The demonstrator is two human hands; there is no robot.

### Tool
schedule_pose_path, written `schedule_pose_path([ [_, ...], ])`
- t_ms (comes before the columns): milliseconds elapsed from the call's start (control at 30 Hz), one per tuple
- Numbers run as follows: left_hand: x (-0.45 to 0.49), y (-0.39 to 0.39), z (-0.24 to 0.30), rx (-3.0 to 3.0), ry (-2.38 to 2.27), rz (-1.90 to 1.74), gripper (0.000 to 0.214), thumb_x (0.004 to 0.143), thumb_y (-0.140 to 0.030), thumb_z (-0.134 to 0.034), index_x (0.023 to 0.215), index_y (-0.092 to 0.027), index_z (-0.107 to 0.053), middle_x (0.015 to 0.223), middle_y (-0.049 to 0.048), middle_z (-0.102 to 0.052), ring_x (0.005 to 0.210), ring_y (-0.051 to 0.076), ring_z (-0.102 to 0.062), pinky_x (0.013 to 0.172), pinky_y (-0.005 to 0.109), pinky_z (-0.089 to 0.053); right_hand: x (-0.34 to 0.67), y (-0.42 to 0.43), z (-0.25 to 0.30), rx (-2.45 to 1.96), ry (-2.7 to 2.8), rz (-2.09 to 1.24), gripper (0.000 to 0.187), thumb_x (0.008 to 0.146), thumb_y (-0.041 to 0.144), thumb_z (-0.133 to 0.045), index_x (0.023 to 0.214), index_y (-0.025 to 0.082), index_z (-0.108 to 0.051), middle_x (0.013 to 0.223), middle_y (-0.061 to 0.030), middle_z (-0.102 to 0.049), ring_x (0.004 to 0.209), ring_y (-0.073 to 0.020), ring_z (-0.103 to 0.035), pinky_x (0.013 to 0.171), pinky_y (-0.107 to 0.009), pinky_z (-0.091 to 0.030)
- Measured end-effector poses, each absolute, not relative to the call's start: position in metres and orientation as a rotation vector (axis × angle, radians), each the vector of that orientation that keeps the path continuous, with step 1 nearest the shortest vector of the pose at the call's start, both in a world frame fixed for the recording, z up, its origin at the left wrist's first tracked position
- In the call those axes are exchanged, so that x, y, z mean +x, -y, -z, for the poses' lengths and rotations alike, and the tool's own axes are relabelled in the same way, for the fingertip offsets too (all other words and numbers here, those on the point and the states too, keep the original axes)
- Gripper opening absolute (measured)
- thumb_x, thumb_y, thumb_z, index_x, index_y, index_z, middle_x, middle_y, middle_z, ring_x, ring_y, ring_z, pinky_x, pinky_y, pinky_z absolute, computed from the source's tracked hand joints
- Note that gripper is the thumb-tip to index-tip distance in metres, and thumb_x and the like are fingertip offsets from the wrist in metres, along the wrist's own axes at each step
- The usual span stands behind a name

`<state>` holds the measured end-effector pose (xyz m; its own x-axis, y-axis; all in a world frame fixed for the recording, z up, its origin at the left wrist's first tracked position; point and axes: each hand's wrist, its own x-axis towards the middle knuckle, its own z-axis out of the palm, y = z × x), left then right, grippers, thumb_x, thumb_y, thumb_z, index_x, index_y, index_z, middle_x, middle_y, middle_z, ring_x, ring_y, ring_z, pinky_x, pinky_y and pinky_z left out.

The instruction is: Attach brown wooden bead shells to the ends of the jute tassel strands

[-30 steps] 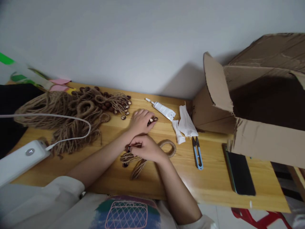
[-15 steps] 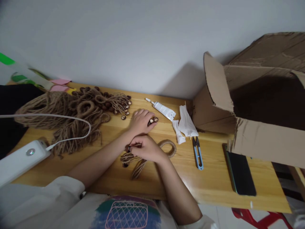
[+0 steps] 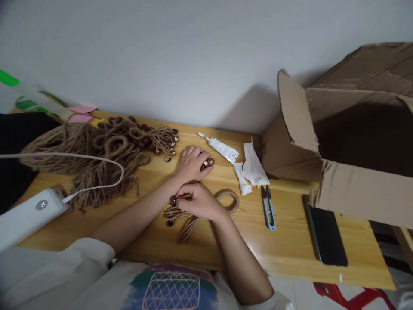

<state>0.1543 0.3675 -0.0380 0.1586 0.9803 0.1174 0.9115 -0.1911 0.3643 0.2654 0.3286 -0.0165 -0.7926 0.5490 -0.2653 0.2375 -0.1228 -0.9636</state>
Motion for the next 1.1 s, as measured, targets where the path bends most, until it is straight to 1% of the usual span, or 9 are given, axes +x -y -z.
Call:
schedule_pose_path([
  [267, 0.1543, -0.3669, 0.036, 2.211, -1.841, -0.493, 0.035, 0.083, -0.041, -0.061, 0.112, -0.02, -0.06, 0.116, 0.0092, -0.057, 0.111, 0.027, -0.047, 0.092, 0.042, -0.037, 0.2653, -0.3291, 0.0166, -0.892, 1.923, -1.998, 0.008, 0.07, 0.02, -0.053, 0.068, 0.013, -0.058, 0.062, 0.002, -0.058, 0.057, -0.0064, -0.048, 0.054, -0.018, -0.036],
  [500, 0.1543, -0.3677, 0.0367, 2.231, -1.816, -0.49, 0.029, 0.085, -0.038, -0.059, 0.108, -0.021, -0.062, 0.112, 0.0079, -0.058, 0.11, 0.026, -0.047, 0.091, 0.04, -0.037, 0.2654, -0.3279, 0.0177, -0.9, 1.939, -1.994, 0.011, 0.071, 0.022, -0.054, 0.069, 0.013, -0.059, 0.063, 0.0009, -0.058, 0.057, -0.007, -0.049, 0.054, -0.018, -0.036],
  [767, 0.1541, -0.3672, 0.0354, 2.241, -1.798, -0.504, 0.029, 0.087, -0.034, -0.056, 0.115, -0.026, -0.062, 0.112, 0.0075, -0.057, 0.109, 0.026, -0.047, 0.089, 0.04, -0.037, 0.2657, -0.3276, 0.0202, -0.89, 1.937, -1.992, 0.009, 0.072, 0.021, -0.054, 0.07, 0.013, -0.059, 0.063, 0.0019, -0.058, 0.057, -0.0065, -0.048, 0.055, -0.017, -0.036],
  [900, 0.1542, -0.368, 0.0362, 2.238, -1.794, -0.5, 0.027, 0.088, -0.033, -0.055, 0.112, -0.026, -0.064, 0.111, 0.0073, -0.057, 0.109, 0.026, -0.047, 0.088, 0.041, -0.037, 0.2652, -0.3279, 0.0194, -0.89, 1.932, -1.99, 0.01, 0.07, 0.02, -0.053, 0.071, 0.013, -0.06, 0.066, 0.001, -0.06, 0.059, -0.0069, -0.049, 0.055, -0.018, -0.037],
  [1100, 0.1541, -0.3675, 0.0359, 2.239, -1.799, -0.493, 0.027, 0.089, -0.034, -0.054, 0.111, -0.025, -0.065, 0.11, 0.007, -0.058, 0.108, 0.026, -0.047, 0.088, 0.04, -0.037, 0.2658, -0.3284, 0.019, -0.88, 1.94, -1.98, 0.01, 0.071, 0.02, -0.053, 0.07, 0.013, -0.059, 0.064, 0.0015, -0.058, 0.058, -0.007, -0.048, 0.055, -0.018, -0.036],
])
